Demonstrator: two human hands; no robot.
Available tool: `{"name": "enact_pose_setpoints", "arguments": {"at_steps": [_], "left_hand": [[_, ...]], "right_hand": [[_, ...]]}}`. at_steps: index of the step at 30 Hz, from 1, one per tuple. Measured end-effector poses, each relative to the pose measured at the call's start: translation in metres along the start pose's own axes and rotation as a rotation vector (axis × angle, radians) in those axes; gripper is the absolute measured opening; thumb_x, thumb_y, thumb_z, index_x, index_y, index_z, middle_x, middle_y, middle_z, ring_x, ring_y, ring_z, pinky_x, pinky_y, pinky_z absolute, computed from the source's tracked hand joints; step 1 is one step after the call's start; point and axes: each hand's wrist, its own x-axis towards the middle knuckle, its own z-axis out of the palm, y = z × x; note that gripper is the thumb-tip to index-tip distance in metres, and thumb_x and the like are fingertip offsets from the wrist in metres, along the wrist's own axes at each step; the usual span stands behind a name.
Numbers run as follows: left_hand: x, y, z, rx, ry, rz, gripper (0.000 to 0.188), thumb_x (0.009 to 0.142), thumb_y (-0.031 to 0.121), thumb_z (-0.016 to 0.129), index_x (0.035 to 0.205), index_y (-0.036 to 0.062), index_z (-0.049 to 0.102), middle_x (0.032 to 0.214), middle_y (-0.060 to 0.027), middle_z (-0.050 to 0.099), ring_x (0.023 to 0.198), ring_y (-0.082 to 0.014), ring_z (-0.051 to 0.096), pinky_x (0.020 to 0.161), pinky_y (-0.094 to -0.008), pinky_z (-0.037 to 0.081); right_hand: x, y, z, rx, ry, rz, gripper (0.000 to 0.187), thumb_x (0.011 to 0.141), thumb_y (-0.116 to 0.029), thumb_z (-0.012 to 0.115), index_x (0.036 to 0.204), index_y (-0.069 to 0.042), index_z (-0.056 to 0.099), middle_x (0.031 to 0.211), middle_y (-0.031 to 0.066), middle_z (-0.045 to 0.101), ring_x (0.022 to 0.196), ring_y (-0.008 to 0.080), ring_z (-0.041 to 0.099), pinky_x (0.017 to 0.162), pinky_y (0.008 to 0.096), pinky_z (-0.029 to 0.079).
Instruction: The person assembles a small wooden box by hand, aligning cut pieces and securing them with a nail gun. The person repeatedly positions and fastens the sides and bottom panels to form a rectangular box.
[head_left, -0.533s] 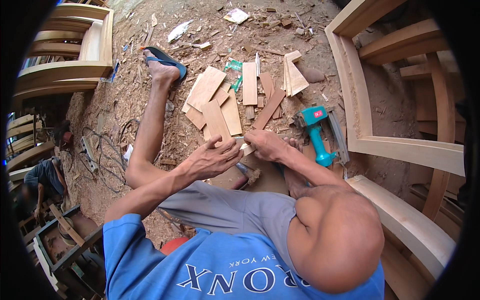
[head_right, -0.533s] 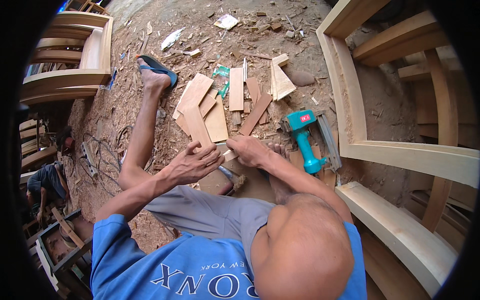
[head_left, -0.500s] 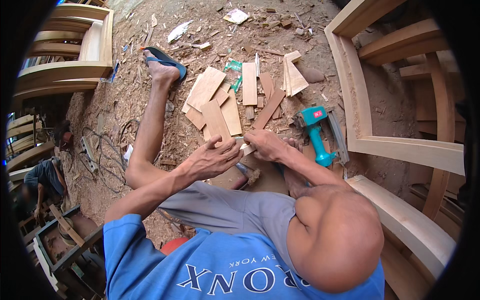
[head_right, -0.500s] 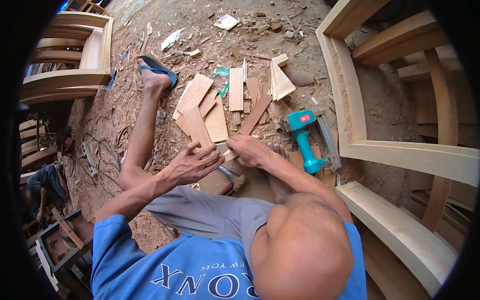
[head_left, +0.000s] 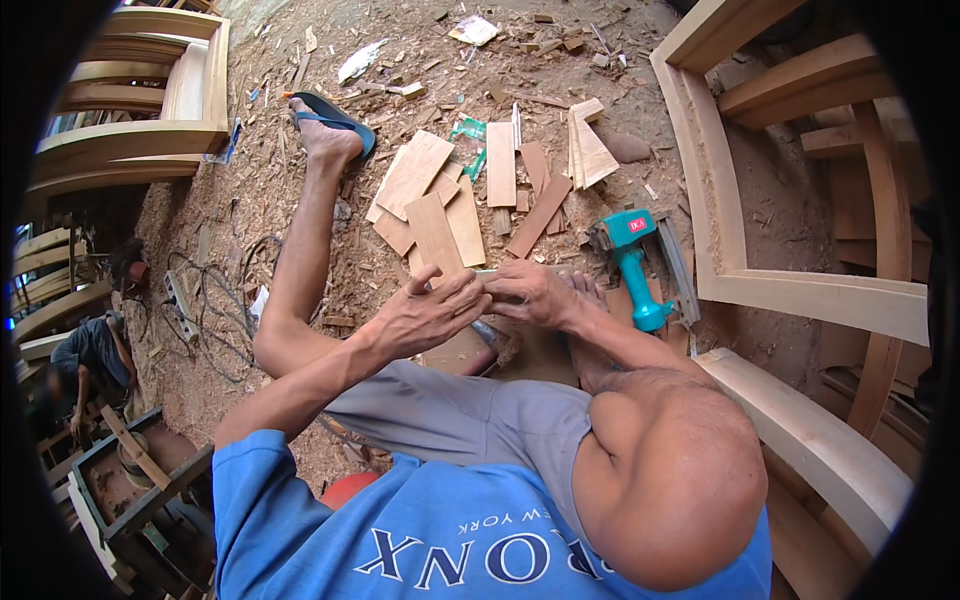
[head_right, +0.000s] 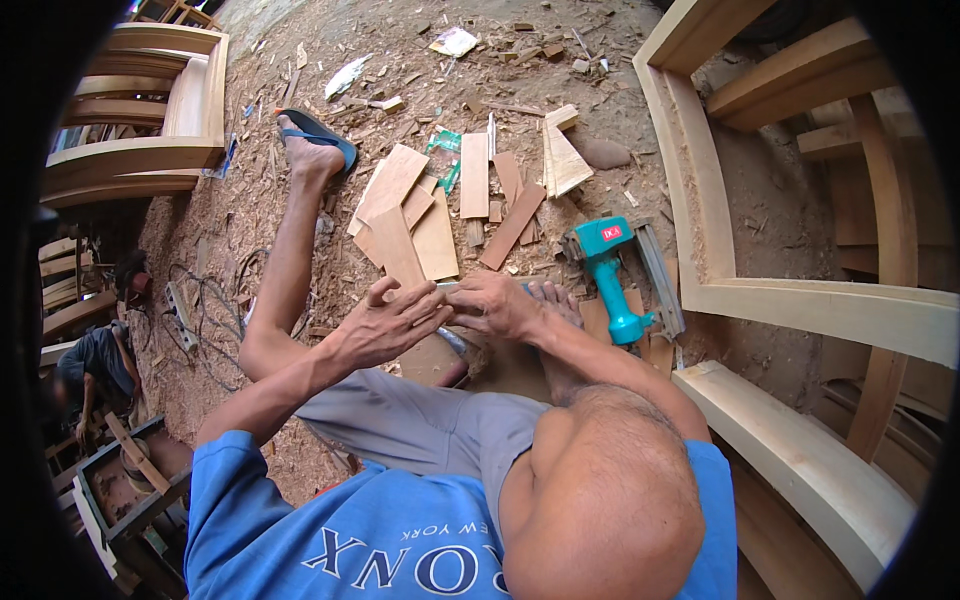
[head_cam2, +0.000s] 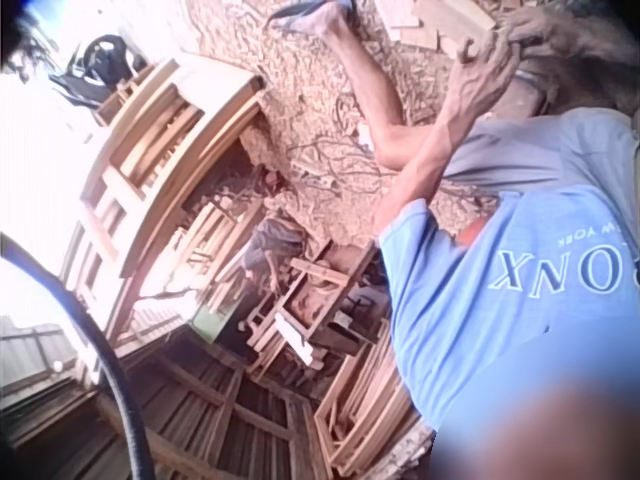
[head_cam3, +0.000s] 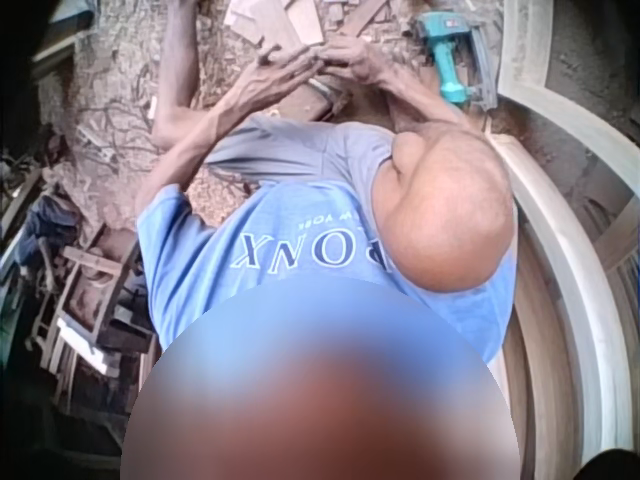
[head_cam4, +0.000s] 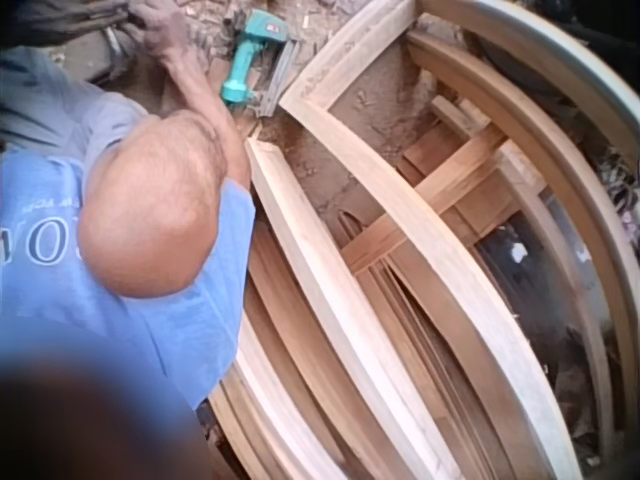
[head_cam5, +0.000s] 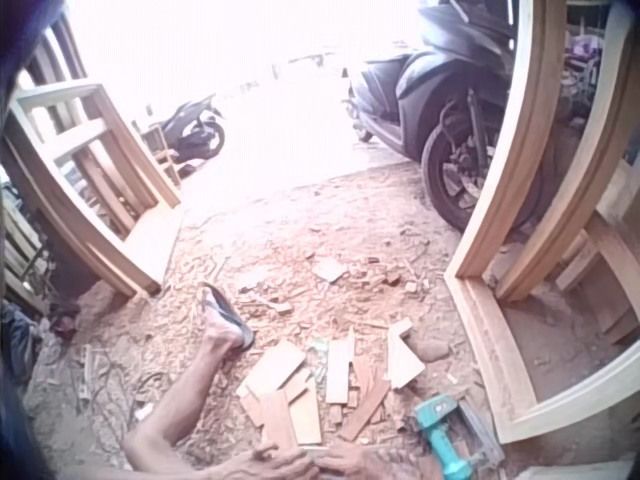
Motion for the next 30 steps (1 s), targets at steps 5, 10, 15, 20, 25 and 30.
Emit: {"name": "enact_pose_setpoints", "arguments": {"at_steps": [5, 10, 15, 20, 25, 30], "left_hand": [[-0.017, 0.008, -0.008, -0.482, 0.179, -0.548, 0.076, 0.083, 0.037, 0.073, 0.144, 0.0065, 0.041, 0.138, -0.012, 0.05, 0.132, -0.0272, 0.045, 0.111, -0.0468, 0.023], [-0.016, 0.059, 0.018, -1.675, 0.495, -1.428, 0.063, 0.094, 0.035, 0.068, 0.14, 0.0013, 0.042, 0.124, -0.0113, 0.058, 0.108, -0.021, 0.06, 0.093, -0.0346, 0.047], [0.002, 0.08, 0.043, -1.978, 0.543, -1.311, 0.04, 0.097, 0.025, 0.066, 0.126, -0.0008, 0.057, 0.108, -0.0066, 0.067, 0.092, -0.0128, 0.064, 0.08, -0.0273, 0.052], [0.008, 0.082, 0.042, -1.891, 0.575, -1.34, 0.038, 0.095, 0.025, 0.069, 0.121, -0.0018, 0.062, 0.107, -0.0072, 0.069, 0.094, -0.013, 0.064, 0.084, -0.0299, 0.053], [0.01, 0.083, 0.046, -1.84, 0.605, -1.376, 0.037, 0.095, 0.025, 0.069, 0.12, -0.002, 0.062, 0.109, -0.008, 0.069, 0.095, -0.0132, 0.065, 0.086, -0.0303, 0.054], [0.011, 0.08, 0.05, -1.861, 0.652, -1.367, 0.037, 0.094, 0.025, 0.07, 0.118, -0.0021, 0.063, 0.106, -0.007, 0.069, 0.093, -0.0126, 0.065, 0.086, -0.0301, 0.054]], "right_hand": [[-0.001, 0.002, 0.001, 0.024, 0.036, -0.022, 0.028, 0.079, -0.019, 0.078, 0.104, -0.007, 0.071, 0.095, 0.0108, 0.069, 0.086, 0.0294, 0.065, 0.076, 0.0385, 0.054], [-0.004, 0.005, 0.002, 0.052, 0.02, 0.017, 0.027, 0.079, -0.015, 0.078, 0.104, -0.004, 0.071, 0.097, 0.0123, 0.069, 0.088, 0.0298, 0.067, 0.077, 0.0379, 0.055], [-0.002, 0.003, 0.0, 0.095, 0.01, 0.013, 0.025, 0.08, -0.016, 0.077, 0.101, -0.004, 0.071, 0.096, 0.0121, 0.069, 0.087, 0.0299, 0.067, 0.078, 0.0378, 0.055], [-0.005, 0.002, -0.002, 0.095, -0.003, 0.043, 0.026, 0.079, -0.012, 0.077, 0.103, -0.004, 0.071, 0.099, 0.0132, 0.07, 0.089, 0.03, 0.067, 0.079, 0.0372, 0.055], [-0.007, 0.001, -0.003, 0.106, -0.013, 0.079, 0.031, 0.078, -0.012, 0.077, 0.108, -0.004, 0.07, 0.102, 0.0139, 0.07, 0.093, 0.0305, 0.067, 0.081, 0.0381, 0.055], [-0.023, -0.01, -0.045, -0.231, 0.144, 0.217, 0.04, 0.08, -0.016, 0.077, 0.116, -0.002, 0.066, 0.107, 0.0161, 0.069, 0.1, 0.0324, 0.065, 0.088, 0.0415, 0.052]]}}
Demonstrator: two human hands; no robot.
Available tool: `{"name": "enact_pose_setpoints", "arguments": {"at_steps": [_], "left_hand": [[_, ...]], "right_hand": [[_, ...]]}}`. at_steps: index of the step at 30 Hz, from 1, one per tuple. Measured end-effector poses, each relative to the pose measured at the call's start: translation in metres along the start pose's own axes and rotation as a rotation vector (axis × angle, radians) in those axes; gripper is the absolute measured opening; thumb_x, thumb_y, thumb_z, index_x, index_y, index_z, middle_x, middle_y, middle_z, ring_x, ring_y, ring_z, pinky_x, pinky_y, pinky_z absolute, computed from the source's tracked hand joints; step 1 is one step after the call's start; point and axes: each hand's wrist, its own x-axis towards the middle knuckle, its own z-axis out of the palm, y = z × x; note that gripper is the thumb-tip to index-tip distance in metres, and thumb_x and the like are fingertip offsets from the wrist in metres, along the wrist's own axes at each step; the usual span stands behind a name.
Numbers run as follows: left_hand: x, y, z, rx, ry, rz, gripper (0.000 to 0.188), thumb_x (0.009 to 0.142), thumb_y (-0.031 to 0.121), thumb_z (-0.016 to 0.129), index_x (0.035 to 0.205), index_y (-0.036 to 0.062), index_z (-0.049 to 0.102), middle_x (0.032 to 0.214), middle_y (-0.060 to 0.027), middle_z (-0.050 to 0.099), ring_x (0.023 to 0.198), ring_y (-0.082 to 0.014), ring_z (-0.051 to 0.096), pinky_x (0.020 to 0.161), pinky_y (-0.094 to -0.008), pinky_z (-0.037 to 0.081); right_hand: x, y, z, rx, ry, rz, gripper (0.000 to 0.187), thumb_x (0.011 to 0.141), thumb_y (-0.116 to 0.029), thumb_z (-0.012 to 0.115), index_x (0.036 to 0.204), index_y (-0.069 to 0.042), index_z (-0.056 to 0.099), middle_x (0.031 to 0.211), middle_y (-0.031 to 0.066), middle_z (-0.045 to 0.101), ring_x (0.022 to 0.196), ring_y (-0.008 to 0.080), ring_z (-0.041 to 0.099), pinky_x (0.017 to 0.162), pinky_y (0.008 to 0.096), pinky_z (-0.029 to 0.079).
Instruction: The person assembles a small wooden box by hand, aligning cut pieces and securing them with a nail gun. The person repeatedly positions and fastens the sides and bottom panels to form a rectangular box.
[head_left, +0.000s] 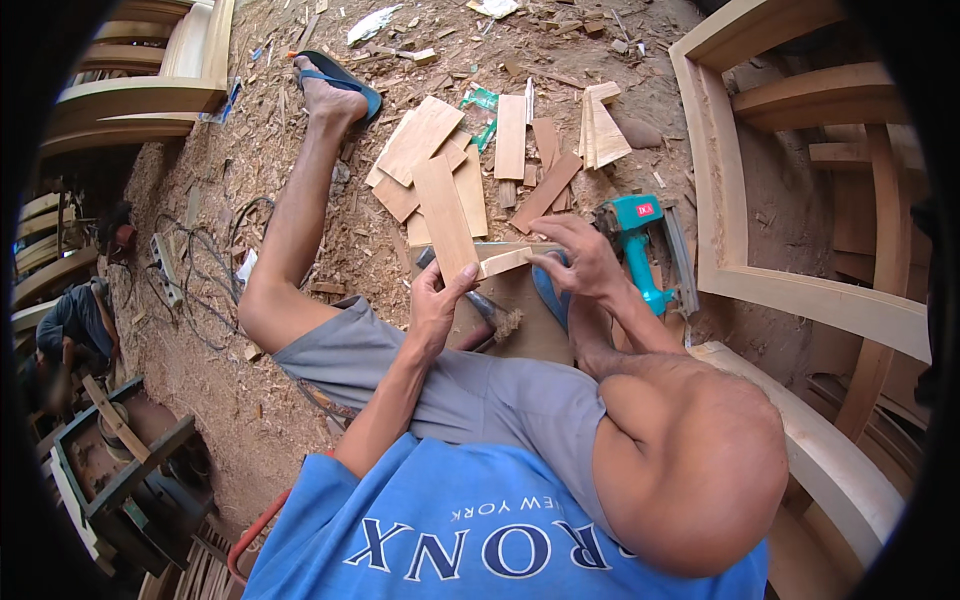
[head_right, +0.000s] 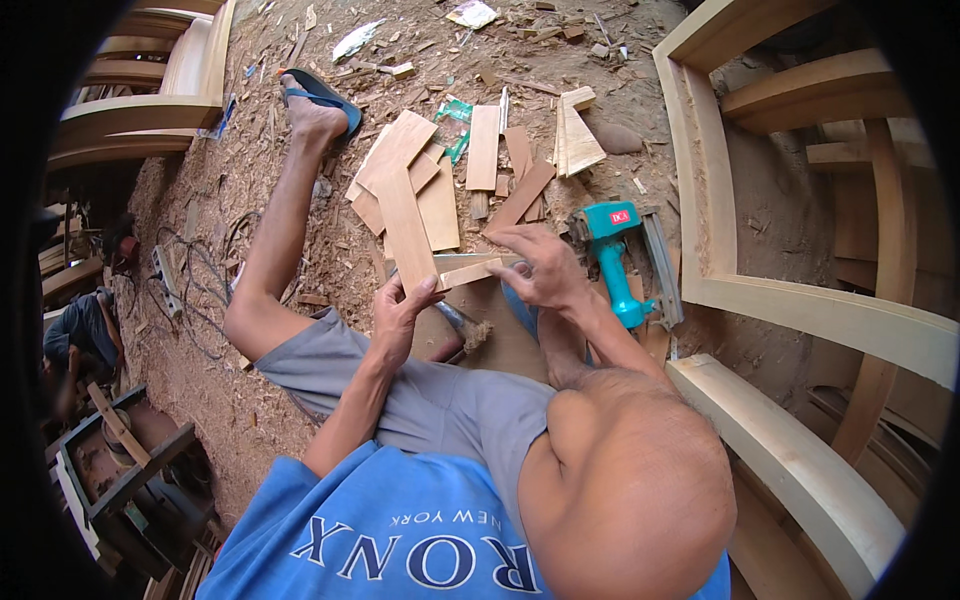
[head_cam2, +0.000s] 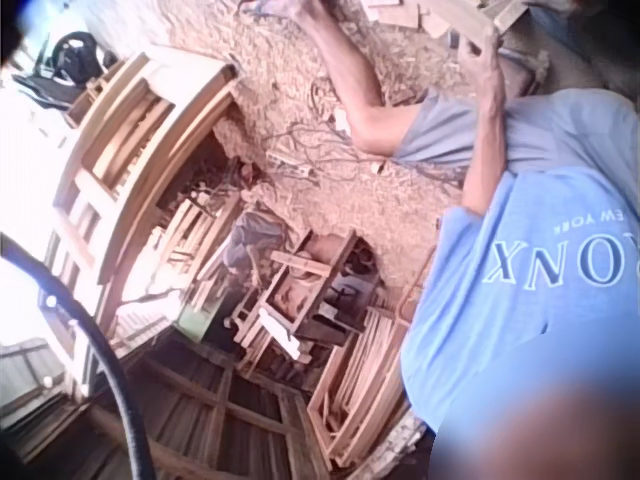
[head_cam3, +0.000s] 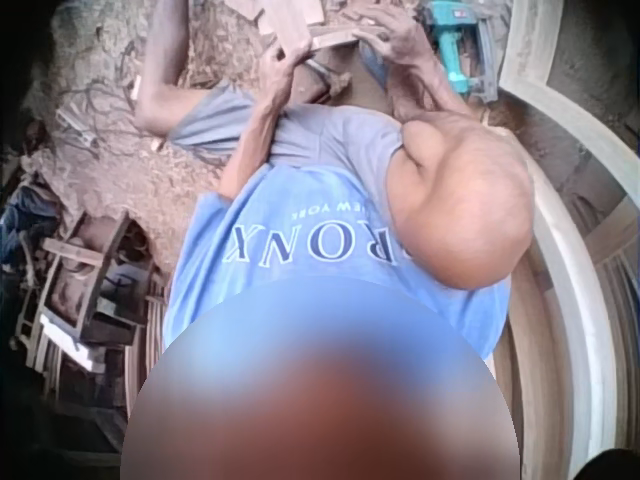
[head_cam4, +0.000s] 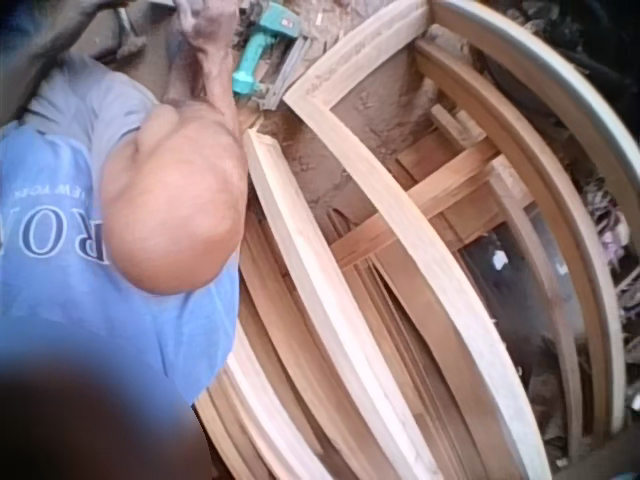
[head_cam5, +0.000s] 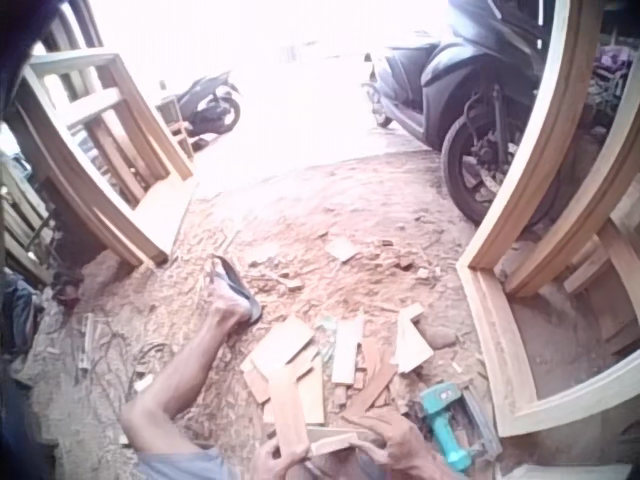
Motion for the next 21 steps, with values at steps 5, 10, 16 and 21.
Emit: {"name": "enact_pose_setpoints", "arguments": {"at_steps": [5, 10, 16, 21], "left_hand": [[0.008, 0.0, 0.001, -0.004, 0.028, 0.003, 0.038, 0.092, 0.03, 0.073, 0.112, -0.0021, 0.067, 0.095, -0.0048, 0.068, 0.085, -0.0099, 0.061, 0.08, -0.0261, 0.05], [0.008, 0.0, 0.001, -0.041, -0.019, 0.07, 0.038, 0.093, 0.028, 0.072, 0.113, -0.0036, 0.067, 0.098, -0.0069, 0.07, 0.089, -0.0114, 0.063, 0.084, -0.0279, 0.05], [0.001, -0.006, 0.0, -0.093, -0.014, 0.108, 0.037, 0.093, 0.029, 0.072, 0.109, -0.0036, 0.067, 0.096, -0.0064, 0.07, 0.088, -0.0107, 0.062, 0.082, -0.0277, 0.05], [0.002, -0.007, -0.002, -0.024, 0.013, 0.135, 0.035, 0.092, 0.028, 0.073, 0.106, -0.004, 0.068, 0.093, -0.006, 0.07, 0.084, -0.0096, 0.061, 0.077, -0.0276, 0.05]], "right_hand": [[-0.03, 0.013, -0.056, -0.635, 0.235, 0.534, 0.037, 0.081, -0.015, 0.073, 0.114, -0.002, 0.065, 0.102, 0.0176, 0.069, 0.099, 0.0301, 0.067, 0.084, 0.0405, 0.053], [0.004, -0.13, -0.111, -0.568, -0.278, 0.593, 0.031, 0.084, -0.024, 0.067, 0.11, -0.008, 0.07, 0.108, 0.0119, 0.07, 0.101, 0.0286, 0.067, 0.085, 0.0368, 0.053], [0.02, -0.293, -0.153, -0.538, -0.608, 0.563, 0.03, 0.085, -0.028, 0.064, 0.108, -0.011, 0.072, 0.108, 0.009, 0.07, 0.099, 0.027, 0.068, 0.084, 0.0348, 0.054], [0.007, -0.14, -0.122, -0.454, -0.348, 0.887, 0.033, 0.083, -0.02, 0.069, 0.112, -0.003, 0.067, 0.095, 0.0131, 0.069, 0.091, 0.0259, 0.068, 0.079, 0.0372, 0.054]]}}
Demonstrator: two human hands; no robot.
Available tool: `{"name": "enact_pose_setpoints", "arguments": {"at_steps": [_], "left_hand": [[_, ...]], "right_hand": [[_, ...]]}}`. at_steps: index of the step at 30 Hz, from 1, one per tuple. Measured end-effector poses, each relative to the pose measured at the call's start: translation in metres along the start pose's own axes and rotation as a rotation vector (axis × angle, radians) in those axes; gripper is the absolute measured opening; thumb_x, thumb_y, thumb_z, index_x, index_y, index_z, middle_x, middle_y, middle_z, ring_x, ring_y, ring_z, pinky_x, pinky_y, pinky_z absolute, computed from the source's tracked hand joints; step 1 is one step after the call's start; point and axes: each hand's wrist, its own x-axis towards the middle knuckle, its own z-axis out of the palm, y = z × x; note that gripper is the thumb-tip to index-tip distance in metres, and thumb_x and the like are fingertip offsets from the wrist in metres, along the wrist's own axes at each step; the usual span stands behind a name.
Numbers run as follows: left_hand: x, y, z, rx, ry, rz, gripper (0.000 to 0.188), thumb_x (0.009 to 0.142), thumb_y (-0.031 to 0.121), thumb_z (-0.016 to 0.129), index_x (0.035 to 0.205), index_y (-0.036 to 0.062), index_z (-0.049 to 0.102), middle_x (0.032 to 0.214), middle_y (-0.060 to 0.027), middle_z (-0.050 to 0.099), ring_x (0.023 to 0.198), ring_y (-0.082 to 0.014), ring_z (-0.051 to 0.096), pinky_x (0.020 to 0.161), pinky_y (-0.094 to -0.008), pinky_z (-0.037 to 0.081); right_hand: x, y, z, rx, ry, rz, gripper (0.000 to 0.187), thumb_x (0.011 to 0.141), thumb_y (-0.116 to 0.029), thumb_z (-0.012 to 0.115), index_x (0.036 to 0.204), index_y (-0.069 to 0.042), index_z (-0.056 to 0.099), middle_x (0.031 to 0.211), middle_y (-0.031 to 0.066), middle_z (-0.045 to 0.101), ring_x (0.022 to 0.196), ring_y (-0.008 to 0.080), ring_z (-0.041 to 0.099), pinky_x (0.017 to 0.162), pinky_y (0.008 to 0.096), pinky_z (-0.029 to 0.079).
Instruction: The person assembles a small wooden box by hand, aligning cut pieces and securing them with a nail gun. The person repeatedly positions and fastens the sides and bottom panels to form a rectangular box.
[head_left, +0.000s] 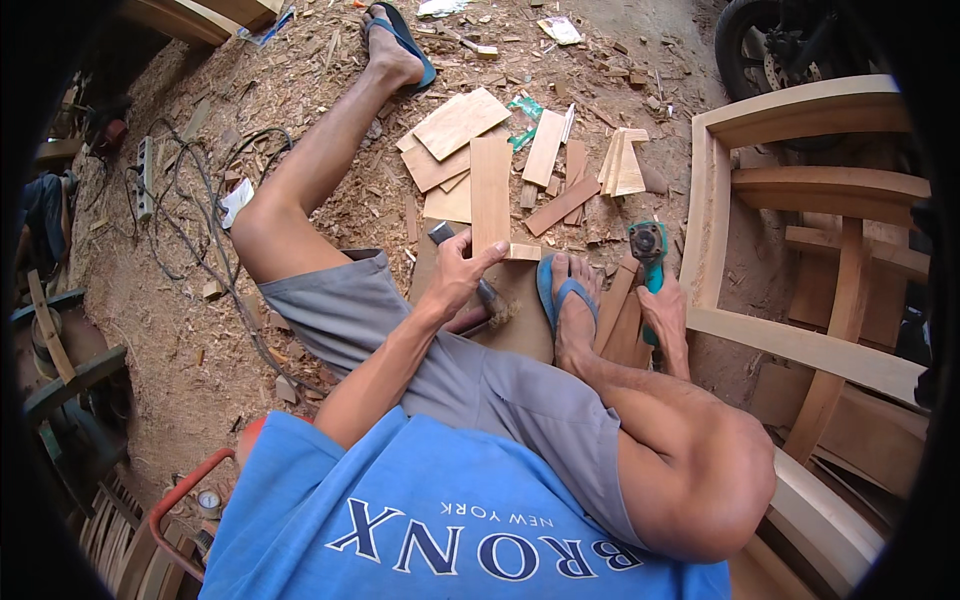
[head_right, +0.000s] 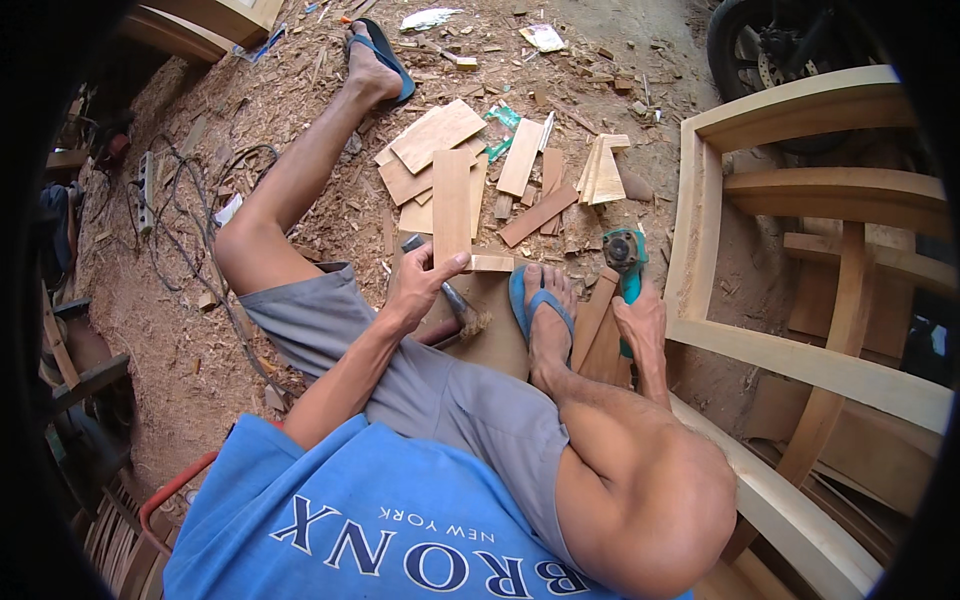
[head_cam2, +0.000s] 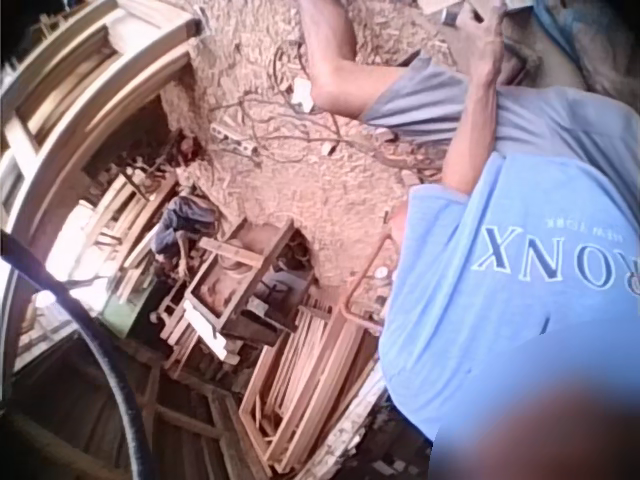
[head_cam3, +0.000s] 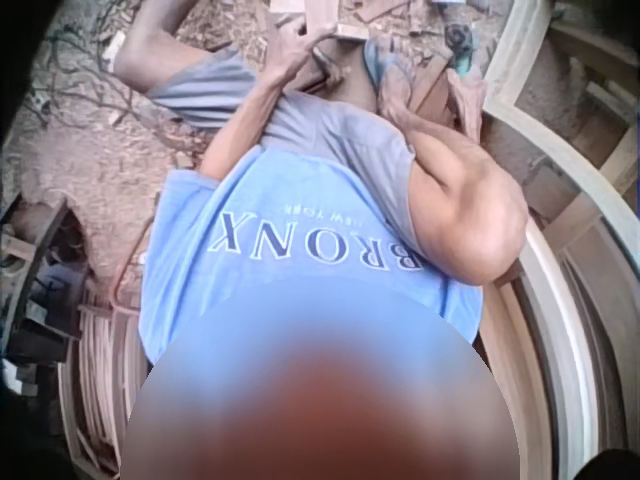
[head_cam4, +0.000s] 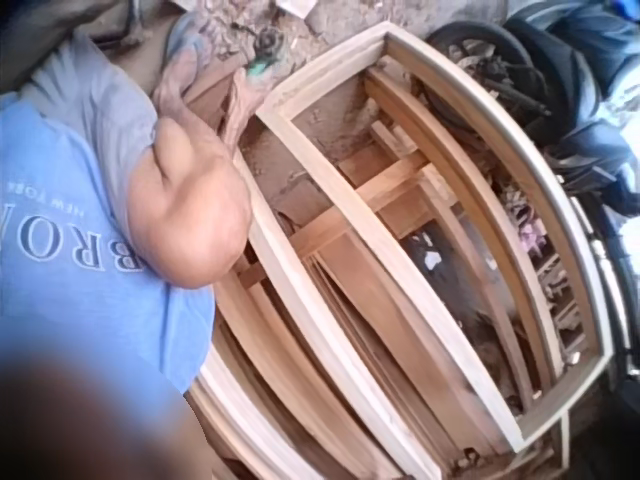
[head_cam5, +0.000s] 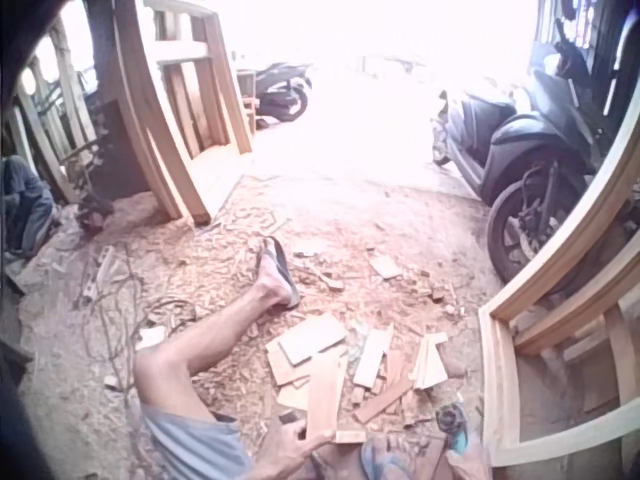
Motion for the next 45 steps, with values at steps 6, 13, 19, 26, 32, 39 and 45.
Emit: {"name": "enact_pose_setpoints", "arguments": {"at_steps": [6, 13, 19, 26, 32, 39, 45], "left_hand": [[0.003, -0.001, -0.002, 0.007, -0.035, -0.035, 0.04, 0.093, 0.029, 0.071, 0.114, -0.0049, 0.066, 0.101, -0.0078, 0.07, 0.092, -0.012, 0.064, 0.086, -0.0276, 0.05], [0.006, 0.002, -0.003, -0.01, -0.052, -0.02, 0.041, 0.092, 0.029, 0.071, 0.111, -0.0064, 0.066, 0.101, -0.0102, 0.071, 0.091, -0.0136, 0.066, 0.085, -0.0283, 0.051], [0.007, -0.002, -0.002, 0.001, -0.015, 0.025, 0.04, 0.09, 0.03, 0.072, 0.106, -0.0056, 0.069, 0.094, -0.0103, 0.072, 0.086, -0.0128, 0.066, 0.08, -0.0283, 0.052], [0.015, -0.015, -0.003, 0.001, 0.0, 0.054, 0.04, 0.089, 0.034, 0.073, 0.099, -0.0048, 0.07, 0.088, -0.0093, 0.072, 0.08, -0.0115, 0.065, 0.074, -0.0276, 0.051], [0.014, -0.017, -0.002, 0.001, 0.006, 0.079, 0.037, 0.089, 0.032, 0.072, 0.098, -0.0039, 0.07, 0.087, -0.0085, 0.072, 0.08, -0.011, 0.064, 0.072, -0.0279, 0.051], [0.01, -0.01, -0.002, 0.006, 0.02, 0.06, 0.036, 0.09, 0.031, 0.072, 0.1, -0.0033, 0.071, 0.088, -0.0078, 0.073, 0.08, -0.0102, 0.064, 0.073, -0.0269, 0.052], [0.011, -0.012, -0.002, 0.02, 0.004, 0.067, 0.039, 0.09, 0.034, 0.072, 0.099, -0.0034, 0.071, 0.086, -0.0072, 0.072, 0.078, -0.0099, 0.063, 0.071, -0.0265, 0.05]], "right_hand": [[0.009, 0.031, -0.024, 0.364, -0.167, -0.166, 0.035, 0.081, -0.015, 0.074, 0.111, 0.0, 0.063, 0.078, 0.0083, 0.064, 0.068, 0.0171, 0.063, 0.062, 0.033, 0.051], [0.007, -0.043, -0.039, 0.15, -0.178, -0.592, 0.033, 0.082, -0.019, 0.072, 0.108, -0.001, 0.066, 0.078, 0.0087, 0.066, 0.067, 0.0156, 0.061, 0.065, 0.0338, 0.051], [0.027, -0.07, -0.024, 0.007, -0.288, -0.516, 0.034, 0.083, -0.03, 0.069, 0.09, 0.003, 0.068, 0.07, 0.0175, 0.066, 0.062, 0.0231, 0.064, 0.063, 0.0384, 0.052], [0.039, -0.076, -0.012, -0.067, -0.319, -0.559, 0.032, 0.079, -0.025, 0.067, 0.092, 0.004, 0.067, 0.076, 0.019, 0.068, 0.068, 0.0248, 0.066, 0.069, 0.0392, 0.053], [0.038, -0.081, -0.015, -0.024, -0.311, -0.536, 0.032, 0.079, -0.025, 0.068, 0.096, 0.002, 0.069, 0.08, 0.0195, 0.069, 0.072, 0.0264, 0.066, 0.074, 0.0398, 0.053], [0.044, -0.08, -0.012, -0.053, -0.301, -0.62, 0.031, 0.074, -0.015, 0.065, 0.099, 0.002, 0.065, 0.079, 0.0177, 0.065, 0.069, 0.024, 0.058, 0.074, 0.0386, 0.051], [0.044, -0.081, -0.014, -0.05, -0.327, -0.564, 0.031, 0.073, -0.015, 0.065, 0.099, 0.002, 0.065, 0.079, 0.0184, 0.065, 0.069, 0.0239, 0.058, 0.074, 0.0387, 0.051]]}}
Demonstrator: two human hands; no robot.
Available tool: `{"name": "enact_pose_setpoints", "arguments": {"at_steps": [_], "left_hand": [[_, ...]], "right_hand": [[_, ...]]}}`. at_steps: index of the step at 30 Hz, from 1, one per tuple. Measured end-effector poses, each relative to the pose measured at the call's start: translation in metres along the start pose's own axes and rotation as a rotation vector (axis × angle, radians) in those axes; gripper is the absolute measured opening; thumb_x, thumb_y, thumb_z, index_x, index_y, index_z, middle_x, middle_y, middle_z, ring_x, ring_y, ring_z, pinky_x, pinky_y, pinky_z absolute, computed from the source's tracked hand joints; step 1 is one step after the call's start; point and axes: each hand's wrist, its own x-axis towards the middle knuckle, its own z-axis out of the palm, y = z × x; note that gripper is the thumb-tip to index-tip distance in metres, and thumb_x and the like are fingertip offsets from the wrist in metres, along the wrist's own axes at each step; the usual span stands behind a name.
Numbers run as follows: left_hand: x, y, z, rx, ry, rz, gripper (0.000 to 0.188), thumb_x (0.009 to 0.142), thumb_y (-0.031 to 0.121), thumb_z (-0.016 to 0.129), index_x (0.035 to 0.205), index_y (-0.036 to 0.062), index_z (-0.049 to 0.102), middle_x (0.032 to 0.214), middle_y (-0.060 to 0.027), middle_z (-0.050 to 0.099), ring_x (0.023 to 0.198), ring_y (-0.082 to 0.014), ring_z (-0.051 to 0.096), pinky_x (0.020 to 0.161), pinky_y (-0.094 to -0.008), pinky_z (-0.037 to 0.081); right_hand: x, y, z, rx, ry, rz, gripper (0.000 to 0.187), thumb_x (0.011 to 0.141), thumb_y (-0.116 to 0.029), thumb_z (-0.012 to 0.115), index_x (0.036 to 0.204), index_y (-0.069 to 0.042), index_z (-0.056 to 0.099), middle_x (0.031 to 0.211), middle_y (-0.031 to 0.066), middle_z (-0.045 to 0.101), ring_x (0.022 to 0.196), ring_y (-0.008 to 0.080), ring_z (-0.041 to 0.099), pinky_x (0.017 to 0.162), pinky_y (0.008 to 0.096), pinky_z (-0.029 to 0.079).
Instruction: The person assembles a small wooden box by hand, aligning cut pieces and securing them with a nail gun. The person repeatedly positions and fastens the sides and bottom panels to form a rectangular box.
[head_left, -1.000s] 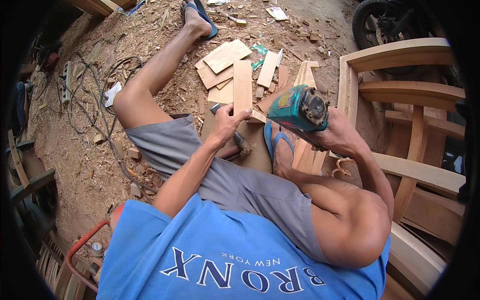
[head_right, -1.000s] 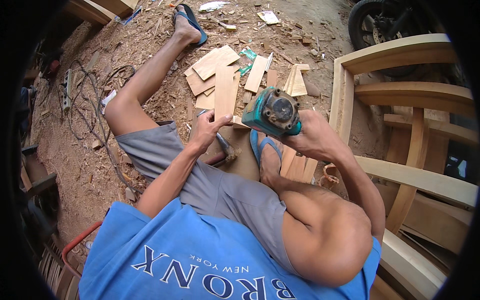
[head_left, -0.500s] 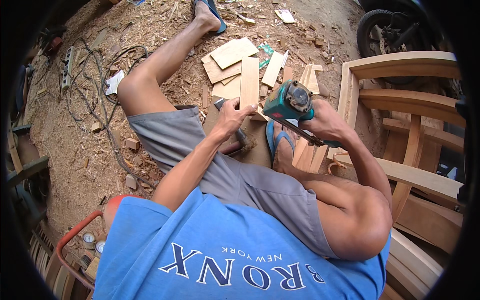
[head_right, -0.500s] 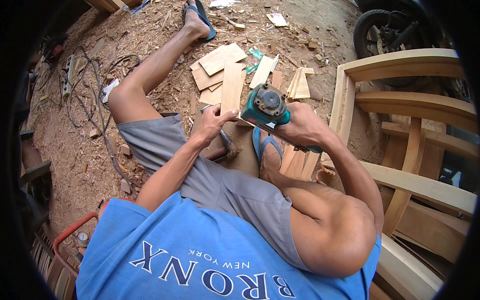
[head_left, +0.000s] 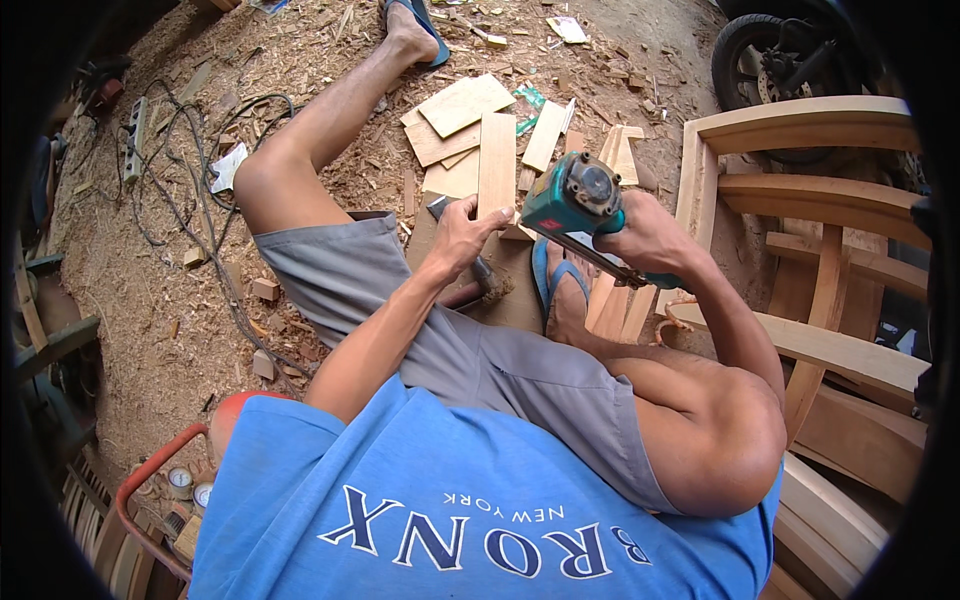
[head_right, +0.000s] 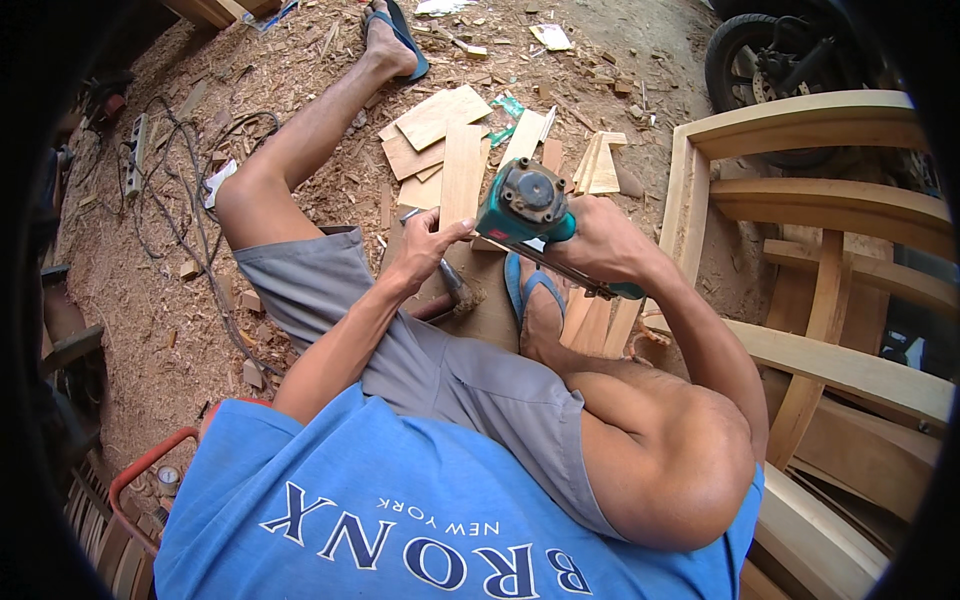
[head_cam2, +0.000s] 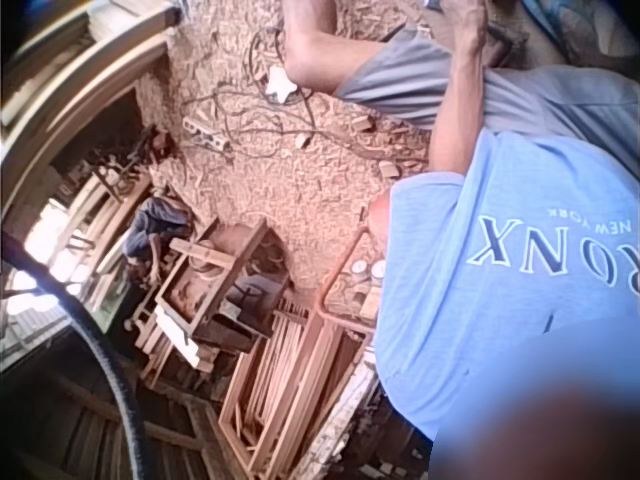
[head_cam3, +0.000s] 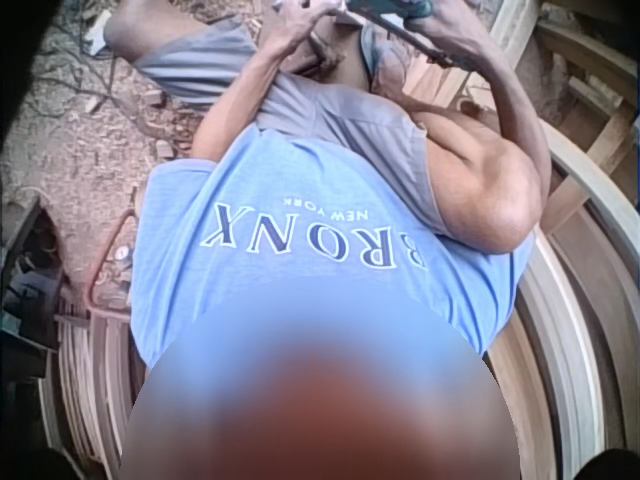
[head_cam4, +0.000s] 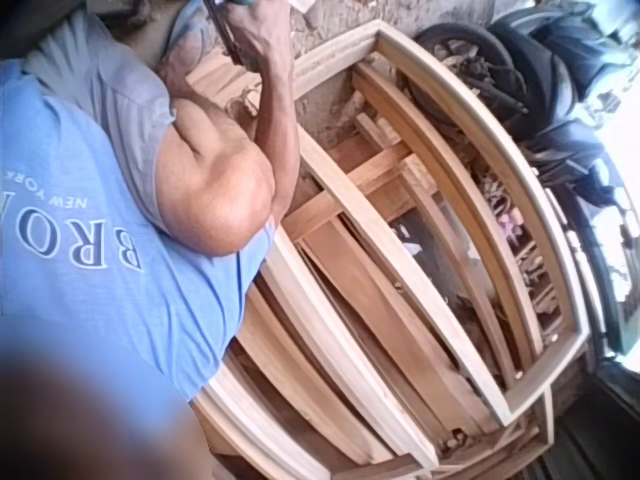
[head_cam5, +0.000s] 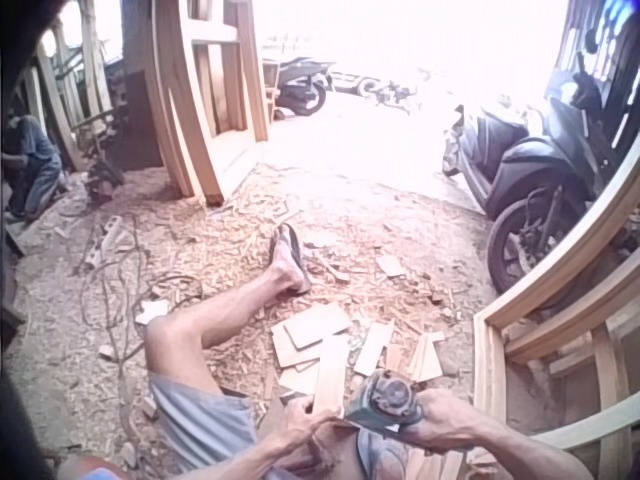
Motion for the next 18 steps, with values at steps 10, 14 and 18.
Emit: {"name": "enact_pose_setpoints", "arguments": {"at_steps": [10, 14, 18], "left_hand": [[-0.0015, -0.0014, -0.0008, 0.021, 0.011, -0.021, 0.04, 0.089, 0.036, 0.072, 0.099, -0.0025, 0.071, 0.084, -0.0064, 0.07, 0.076, -0.0099, 0.06, 0.069, -0.0273, 0.048], [-0.0029, 0.0007, -0.0002, 0.018, 0.028, -0.028, 0.039, 0.089, 0.036, 0.072, 0.098, -0.0017, 0.072, 0.083, -0.006, 0.07, 0.075, -0.0101, 0.06, 0.069, -0.0273, 0.048], [-0.0032, 0.0019, -0.002, -0.004, -0.013, -0.083, 0.037, 0.088, 0.033, 0.075, 0.099, -0.0022, 0.07, 0.087, -0.0049, 0.067, 0.08, -0.0107, 0.057, 0.075, -0.0275, 0.046]], "right_hand": [[0.0034, 0.0055, 0.002, -0.027, 0.019, -0.047, 0.037, 0.077, -0.029, 0.067, 0.094, 0.003, 0.066, 0.077, 0.0226, 0.067, 0.07, 0.0309, 0.067, 0.072, 0.0413, 0.052], [0.0035, 0.0053, 0.0022, -0.013, 0.021, -0.062, 0.035, 0.077, -0.028, 0.067, 0.093, 0.003, 0.066, 0.077, 0.0226, 0.067, 0.07, 0.0312, 0.067, 0.072, 0.0411, 0.053], [0.0016, -0.0001, 0.001, -0.086, 0.023, -0.087, 0.033, 0.078, -0.026, 0.067, 0.095, 0.002, 0.067, 0.077, 0.0216, 0.068, 0.07, 0.0296, 0.067, 0.072, 0.0406, 0.053]]}}
